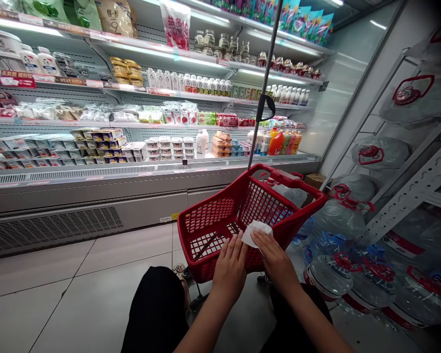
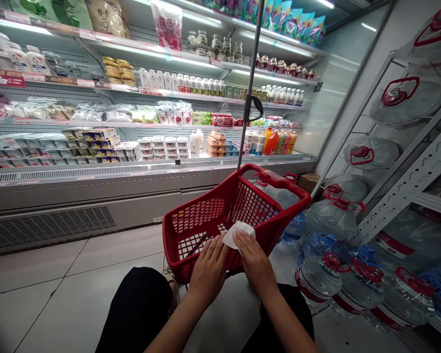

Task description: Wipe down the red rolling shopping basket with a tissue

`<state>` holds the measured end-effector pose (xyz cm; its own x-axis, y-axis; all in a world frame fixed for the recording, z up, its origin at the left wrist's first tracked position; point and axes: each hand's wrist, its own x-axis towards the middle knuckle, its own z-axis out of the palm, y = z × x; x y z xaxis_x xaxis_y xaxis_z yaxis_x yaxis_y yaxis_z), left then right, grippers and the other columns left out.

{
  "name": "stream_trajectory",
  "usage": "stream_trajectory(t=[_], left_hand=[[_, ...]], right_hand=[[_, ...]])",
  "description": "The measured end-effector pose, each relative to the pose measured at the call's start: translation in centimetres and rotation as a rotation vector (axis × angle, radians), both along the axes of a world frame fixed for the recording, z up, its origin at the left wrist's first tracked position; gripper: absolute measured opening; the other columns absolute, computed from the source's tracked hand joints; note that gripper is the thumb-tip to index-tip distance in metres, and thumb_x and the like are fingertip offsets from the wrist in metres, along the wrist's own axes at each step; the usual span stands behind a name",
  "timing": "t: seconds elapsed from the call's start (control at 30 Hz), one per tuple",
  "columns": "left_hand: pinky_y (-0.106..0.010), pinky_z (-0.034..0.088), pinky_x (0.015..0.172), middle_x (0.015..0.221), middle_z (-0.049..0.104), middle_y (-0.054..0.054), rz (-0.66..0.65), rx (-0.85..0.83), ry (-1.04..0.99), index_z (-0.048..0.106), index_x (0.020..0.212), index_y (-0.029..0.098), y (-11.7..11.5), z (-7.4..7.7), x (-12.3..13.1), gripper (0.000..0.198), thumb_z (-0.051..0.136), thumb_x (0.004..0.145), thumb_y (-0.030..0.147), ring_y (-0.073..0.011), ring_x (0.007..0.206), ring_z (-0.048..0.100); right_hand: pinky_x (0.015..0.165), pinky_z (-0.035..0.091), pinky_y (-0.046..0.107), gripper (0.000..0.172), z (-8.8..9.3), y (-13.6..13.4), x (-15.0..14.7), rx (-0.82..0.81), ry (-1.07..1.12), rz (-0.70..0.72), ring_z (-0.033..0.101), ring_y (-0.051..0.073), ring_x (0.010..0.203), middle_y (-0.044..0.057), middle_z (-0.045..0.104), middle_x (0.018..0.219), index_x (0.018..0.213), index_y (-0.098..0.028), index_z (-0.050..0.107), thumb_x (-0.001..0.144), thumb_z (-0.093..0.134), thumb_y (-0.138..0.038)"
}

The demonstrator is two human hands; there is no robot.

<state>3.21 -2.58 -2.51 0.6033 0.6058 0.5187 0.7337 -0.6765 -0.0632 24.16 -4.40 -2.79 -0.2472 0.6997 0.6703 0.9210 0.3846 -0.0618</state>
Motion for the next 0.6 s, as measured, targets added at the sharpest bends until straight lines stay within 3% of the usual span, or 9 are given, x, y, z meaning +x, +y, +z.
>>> stream_trajectory(t=[0.1, 0.23, 0.33, 0.47, 0.6], left_hand=[[-0.042, 0.026, 0.128, 0.171, 0.027, -0.01, -0.027, -0.03, 0.009, 0.034, 0.161, 0.01, 0.2, 0.3, -0.4, 0.072, 0.047, 0.09, 0.015, -0.0249, 0.156, 0.03], [-0.042, 0.027, 0.127, 0.17, 0.028, -0.011, -0.02, -0.056, 0.001, 0.026, 0.164, 0.009, 0.2, 0.4, -0.6, 0.078, 0.045, 0.088, 0.013, -0.0245, 0.155, 0.031], [-0.043, 0.027, 0.128, 0.169, 0.031, -0.012, -0.011, -0.051, -0.018, 0.028, 0.163, 0.009, 0.1, 0.1, -0.3, 0.076, 0.046, 0.089, 0.013, -0.0251, 0.155, 0.032], [-0.042, 0.026, 0.128, 0.168, 0.035, -0.012, -0.027, -0.055, -0.033, 0.034, 0.16, 0.009, 0.2, 0.1, -0.3, 0.072, 0.048, 0.091, 0.016, -0.0249, 0.154, 0.034], [-0.041, 0.026, 0.128, 0.169, 0.031, -0.01, -0.033, -0.035, -0.03, 0.032, 0.161, 0.01, 0.4, 0.1, -1.5, 0.071, 0.048, 0.093, 0.021, -0.0242, 0.154, 0.033]], right_hand=[[0.125, 0.037, 0.048, 0.063, 0.3, 0.2, 0.8, -0.003, -0.02, 0.023, 0.045, 0.02, 0.148, 0.002, 0.051, 0.158, 0.164, -0.031, 0.029, 0.104, 0.034, -0.013], [0.126, 0.035, 0.052, 0.057, 1.1, 0.7, 3.2, 0.059, 0.04, -0.074, 0.048, 0.022, 0.146, 0.004, 0.055, 0.155, 0.162, -0.029, 0.034, 0.106, 0.038, -0.018], [0.125, 0.037, 0.052, 0.058, 0.6, 0.7, 1.6, 0.072, 0.05, -0.086, 0.048, 0.023, 0.146, 0.007, 0.055, 0.155, 0.163, -0.027, 0.033, 0.106, 0.037, -0.018], [0.124, 0.039, 0.046, 0.064, -0.4, 0.1, -1.0, 0.008, -0.065, 0.059, 0.045, 0.019, 0.148, 0.004, 0.051, 0.158, 0.165, -0.028, 0.027, 0.103, 0.035, -0.011], [0.126, 0.035, 0.049, 0.06, 0.7, 0.2, 1.9, 0.006, -0.063, 0.019, 0.046, 0.019, 0.147, 0.003, 0.053, 0.157, 0.163, -0.028, 0.032, 0.104, 0.035, -0.014]])
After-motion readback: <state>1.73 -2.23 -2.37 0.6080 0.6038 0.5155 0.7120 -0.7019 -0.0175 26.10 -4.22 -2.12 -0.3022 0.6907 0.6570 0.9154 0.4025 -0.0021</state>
